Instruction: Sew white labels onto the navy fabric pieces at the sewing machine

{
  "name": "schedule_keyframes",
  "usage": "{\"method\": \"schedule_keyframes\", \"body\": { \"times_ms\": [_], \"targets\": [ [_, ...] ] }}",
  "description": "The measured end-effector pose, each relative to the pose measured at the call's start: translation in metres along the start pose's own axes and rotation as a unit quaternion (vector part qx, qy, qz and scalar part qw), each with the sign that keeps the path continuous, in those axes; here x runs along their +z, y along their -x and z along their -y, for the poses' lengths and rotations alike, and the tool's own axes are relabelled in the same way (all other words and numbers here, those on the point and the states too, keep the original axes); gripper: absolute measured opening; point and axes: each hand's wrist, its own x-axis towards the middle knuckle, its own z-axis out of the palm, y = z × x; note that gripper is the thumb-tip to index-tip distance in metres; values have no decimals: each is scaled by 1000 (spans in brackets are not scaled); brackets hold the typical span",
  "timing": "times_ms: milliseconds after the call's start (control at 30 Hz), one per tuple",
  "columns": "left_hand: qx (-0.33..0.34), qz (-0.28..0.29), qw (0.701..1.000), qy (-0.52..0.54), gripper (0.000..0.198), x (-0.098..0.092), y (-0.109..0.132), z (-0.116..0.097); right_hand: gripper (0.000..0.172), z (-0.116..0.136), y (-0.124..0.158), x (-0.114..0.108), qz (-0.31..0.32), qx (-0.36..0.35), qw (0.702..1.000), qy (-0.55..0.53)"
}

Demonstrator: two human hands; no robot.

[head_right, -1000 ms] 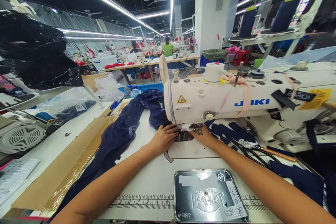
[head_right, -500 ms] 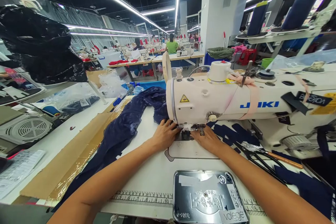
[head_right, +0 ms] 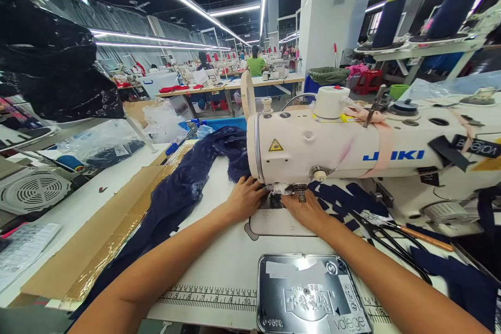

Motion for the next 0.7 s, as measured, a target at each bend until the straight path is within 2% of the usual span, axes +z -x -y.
{"method": "schedule_keyframes", "body": {
  "times_ms": [200,533,700],
  "targets": [
    [3,-15,1000,6,31,5,-5,2,34,7,3,0,4,29,997,68],
    [-13,-12,1000,24,28,11,-11,0,30,9,2,4,18,25,996,82],
    [-20,1,999,25,27,9,-11,0,34,7,2,5,17,25,997,71]
  ]
}}
